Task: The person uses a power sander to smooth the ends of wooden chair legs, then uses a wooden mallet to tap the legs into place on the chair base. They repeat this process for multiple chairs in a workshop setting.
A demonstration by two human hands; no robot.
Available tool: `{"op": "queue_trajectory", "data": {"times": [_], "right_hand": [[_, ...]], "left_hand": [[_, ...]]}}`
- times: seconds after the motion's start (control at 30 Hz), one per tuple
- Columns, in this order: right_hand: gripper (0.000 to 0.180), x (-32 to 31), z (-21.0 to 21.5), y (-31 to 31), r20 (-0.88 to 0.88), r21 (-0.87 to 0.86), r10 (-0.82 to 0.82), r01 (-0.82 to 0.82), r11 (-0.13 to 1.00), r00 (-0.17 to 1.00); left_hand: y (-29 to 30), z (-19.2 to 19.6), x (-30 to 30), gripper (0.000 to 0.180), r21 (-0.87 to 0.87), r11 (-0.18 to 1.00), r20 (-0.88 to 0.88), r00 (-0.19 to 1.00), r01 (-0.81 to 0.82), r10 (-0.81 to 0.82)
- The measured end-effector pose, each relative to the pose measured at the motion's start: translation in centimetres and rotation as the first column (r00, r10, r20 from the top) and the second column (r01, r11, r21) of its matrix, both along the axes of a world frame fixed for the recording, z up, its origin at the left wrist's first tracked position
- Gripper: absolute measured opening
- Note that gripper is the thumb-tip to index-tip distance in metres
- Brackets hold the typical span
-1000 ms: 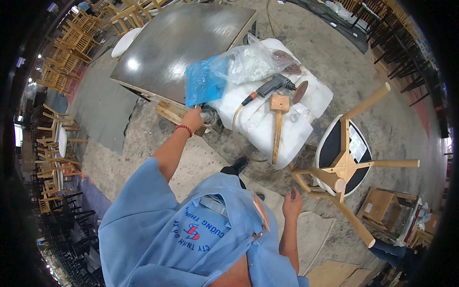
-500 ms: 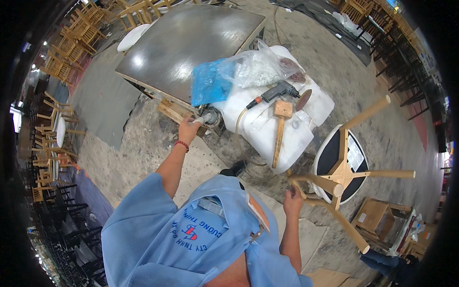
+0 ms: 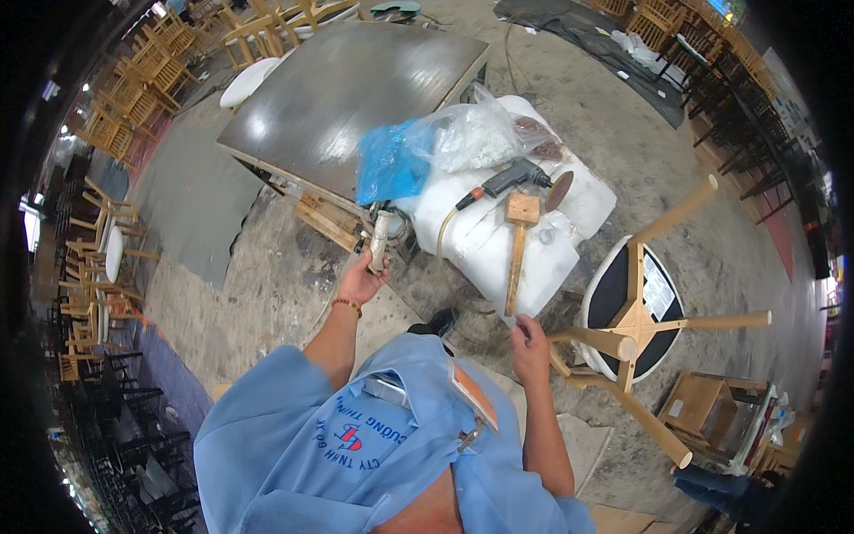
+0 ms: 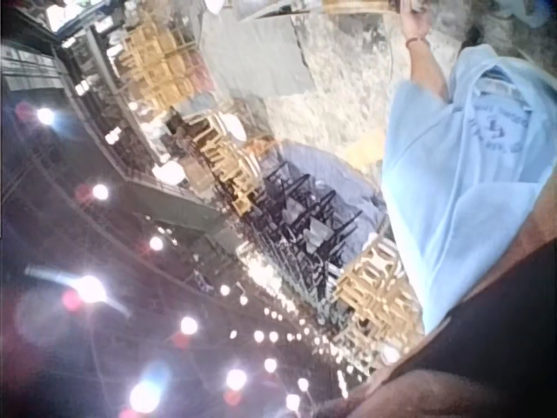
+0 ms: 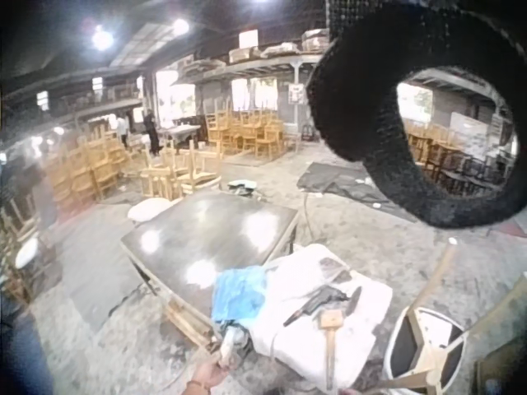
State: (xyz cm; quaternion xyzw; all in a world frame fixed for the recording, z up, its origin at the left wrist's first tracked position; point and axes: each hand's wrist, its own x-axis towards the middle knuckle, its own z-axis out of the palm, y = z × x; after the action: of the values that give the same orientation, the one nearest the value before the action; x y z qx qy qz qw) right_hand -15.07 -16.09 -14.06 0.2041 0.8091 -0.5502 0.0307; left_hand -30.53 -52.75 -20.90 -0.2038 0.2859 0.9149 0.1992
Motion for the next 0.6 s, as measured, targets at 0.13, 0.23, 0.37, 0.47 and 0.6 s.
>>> {"op": "queue_trajectory", "data": {"times": [0.13,0.23,0.37,0.47,0.6], "right_hand": [[0.031,-3.0,8.2,-3.1,-0.275,0.106,0.174,-0.150,0.983,0.945],[0.030,-3.4,13.0,-4.0,-0.453,0.292,0.336,-0.218,0.931,0.826],[0.050,-2.8,16.6,-2.8,-0.446,0.621,0.511,-0.157,0.768,0.735],[0.059,-1.2,18.0,-0.6,-0.347,0.747,0.527,-0.111,0.656,0.776],[0.060,1.8,18.2,2.6,-0.253,0.836,0.453,-0.042,0.546,0.855]], "left_hand": [[4.1,3.5,1.1,0.046,0.063,0.979,-0.249,0.953,0.193,-0.172],[8.0,6.2,0.8,0.053,0.074,0.902,-0.377,0.849,0.426,-0.371],[14.5,10.8,0.9,0.061,0.084,0.703,-0.500,0.640,0.706,-0.583],[19.2,13.9,2.1,0.065,0.049,0.597,-0.508,0.534,0.801,-0.675],[23.8,14.5,4.1,0.066,-0.023,0.437,-0.502,0.367,0.899,-0.783]]}}
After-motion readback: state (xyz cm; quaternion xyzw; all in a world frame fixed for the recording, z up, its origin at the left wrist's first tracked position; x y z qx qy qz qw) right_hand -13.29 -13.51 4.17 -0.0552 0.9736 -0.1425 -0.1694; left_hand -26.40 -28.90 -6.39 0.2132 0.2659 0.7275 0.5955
